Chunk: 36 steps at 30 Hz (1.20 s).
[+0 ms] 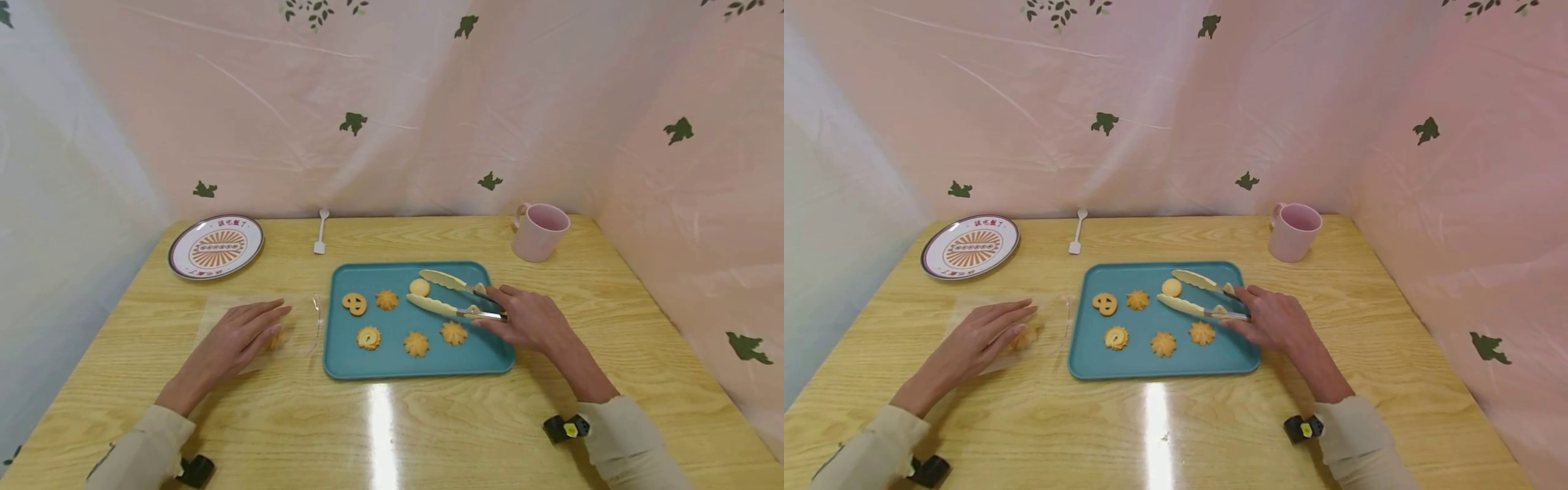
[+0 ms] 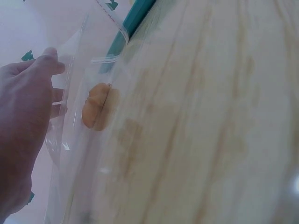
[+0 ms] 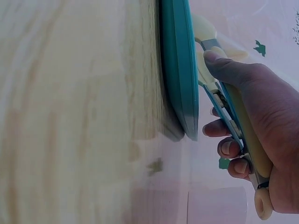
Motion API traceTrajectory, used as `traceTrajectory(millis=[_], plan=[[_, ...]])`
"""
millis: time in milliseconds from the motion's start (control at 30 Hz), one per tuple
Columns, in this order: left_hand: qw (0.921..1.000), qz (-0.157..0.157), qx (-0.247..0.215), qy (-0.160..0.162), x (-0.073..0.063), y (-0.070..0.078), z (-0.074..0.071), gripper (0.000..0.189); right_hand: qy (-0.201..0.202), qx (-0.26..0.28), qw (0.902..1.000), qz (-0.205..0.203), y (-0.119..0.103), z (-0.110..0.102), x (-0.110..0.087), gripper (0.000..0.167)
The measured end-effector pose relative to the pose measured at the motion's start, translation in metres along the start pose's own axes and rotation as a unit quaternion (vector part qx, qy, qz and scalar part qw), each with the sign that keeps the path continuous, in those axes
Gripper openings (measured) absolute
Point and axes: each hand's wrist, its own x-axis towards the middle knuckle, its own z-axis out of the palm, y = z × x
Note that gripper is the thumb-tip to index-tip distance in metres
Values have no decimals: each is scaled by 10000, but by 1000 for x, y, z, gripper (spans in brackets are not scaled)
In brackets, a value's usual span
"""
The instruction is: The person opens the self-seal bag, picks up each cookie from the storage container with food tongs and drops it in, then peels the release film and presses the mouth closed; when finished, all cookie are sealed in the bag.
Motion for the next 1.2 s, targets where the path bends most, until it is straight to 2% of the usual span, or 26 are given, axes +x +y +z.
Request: traceTrajectory(millis=[267, 600, 967, 1200], plan=[[9997, 172, -36, 148, 0, -1, 0, 39, 169, -120, 9997, -131, 0, 3, 1, 59], [9998, 145, -20, 126, -1, -1, 0, 41, 194, -168, 9996, -145, -1, 3, 0, 58], [9999, 96, -17, 95, -1, 0, 0, 42, 456, -411, 9970, -470, 0, 4, 0, 52], [9998, 128, -13, 125, -1, -1, 1, 42, 516, -440, 9963, -523, 0, 5, 0, 52]])
